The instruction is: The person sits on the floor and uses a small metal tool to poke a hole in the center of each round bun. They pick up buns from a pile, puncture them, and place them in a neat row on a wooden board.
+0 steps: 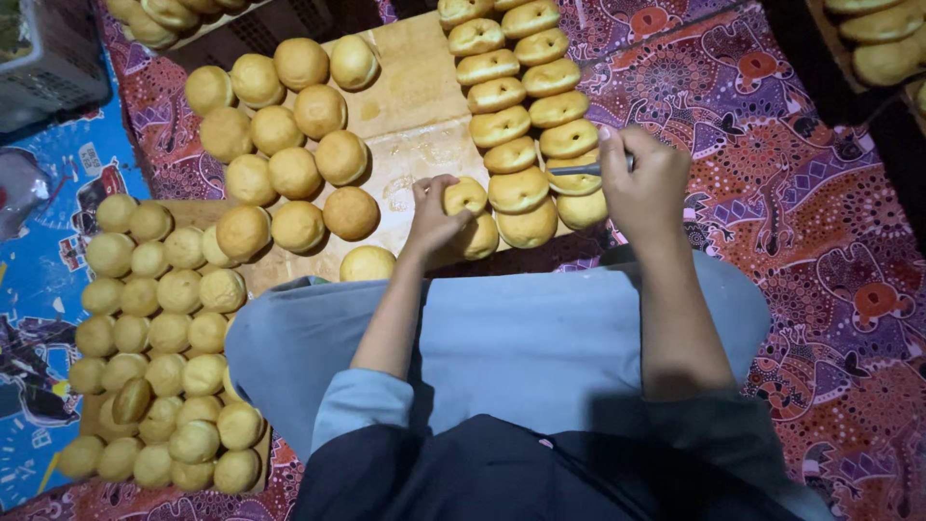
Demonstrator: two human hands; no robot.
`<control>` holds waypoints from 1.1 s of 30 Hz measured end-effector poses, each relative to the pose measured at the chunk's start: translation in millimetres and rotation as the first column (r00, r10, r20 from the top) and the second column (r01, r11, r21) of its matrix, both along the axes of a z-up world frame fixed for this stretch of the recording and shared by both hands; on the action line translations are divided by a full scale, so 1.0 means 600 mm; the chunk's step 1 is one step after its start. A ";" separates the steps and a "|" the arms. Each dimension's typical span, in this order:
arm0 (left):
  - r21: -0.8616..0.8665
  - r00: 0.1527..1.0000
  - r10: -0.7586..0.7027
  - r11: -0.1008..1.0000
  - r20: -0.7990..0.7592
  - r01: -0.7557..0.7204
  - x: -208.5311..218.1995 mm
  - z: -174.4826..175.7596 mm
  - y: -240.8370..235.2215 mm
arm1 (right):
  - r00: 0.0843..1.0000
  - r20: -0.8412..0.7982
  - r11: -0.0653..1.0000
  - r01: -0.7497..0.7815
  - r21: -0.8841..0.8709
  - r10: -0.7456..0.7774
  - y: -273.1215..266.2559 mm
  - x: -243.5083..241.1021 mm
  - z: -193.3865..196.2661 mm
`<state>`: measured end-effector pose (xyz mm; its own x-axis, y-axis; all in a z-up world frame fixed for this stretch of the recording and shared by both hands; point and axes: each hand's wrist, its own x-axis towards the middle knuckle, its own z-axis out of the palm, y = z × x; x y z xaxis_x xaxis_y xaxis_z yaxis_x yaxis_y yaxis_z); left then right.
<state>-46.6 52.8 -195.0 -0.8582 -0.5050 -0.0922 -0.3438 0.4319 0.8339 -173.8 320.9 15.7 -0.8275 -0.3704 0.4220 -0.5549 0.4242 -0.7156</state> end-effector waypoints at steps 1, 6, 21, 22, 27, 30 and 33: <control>-0.016 1.000 -0.012 1.000 -0.017 0.011 0.000 0.001 0.002 | 1.000 -0.004 1.000 -0.011 -0.009 0.011 -0.001 0.001 0.000; -0.034 0.992 -0.054 0.998 -0.113 0.050 0.006 0.018 0.004 | 1.000 0.003 0.999 -0.031 -0.022 0.031 -0.006 0.005 -0.001; -0.155 0.994 -0.078 0.986 -0.074 0.066 0.014 0.007 0.009 | 0.999 0.014 0.999 -0.036 0.015 0.036 -0.015 0.007 -0.004; -0.164 0.994 -0.091 0.983 -0.065 0.079 0.014 0.012 0.011 | 0.999 0.009 0.999 -0.039 0.012 0.039 -0.015 0.007 -0.004; -0.199 0.994 -0.109 0.973 0.031 0.113 0.023 0.040 0.042 | 0.999 0.034 0.999 -0.038 0.023 0.037 -0.017 0.009 -0.005; -0.258 0.987 -0.132 0.954 0.089 0.151 0.035 0.051 0.072 | 0.999 0.011 0.998 -0.051 0.026 0.051 -0.019 0.010 -0.005; -0.329 0.989 -0.144 0.933 0.024 0.144 0.041 0.058 0.079 | 0.998 0.011 0.998 -0.060 0.025 0.059 -0.023 0.011 -0.006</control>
<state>-22.0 100.3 -160.0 -0.9238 -0.3783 0.0586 -0.2574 0.7271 0.6365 -167.5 307.3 12.3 -0.8079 -0.4296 0.4033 -0.5723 0.4091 -0.7107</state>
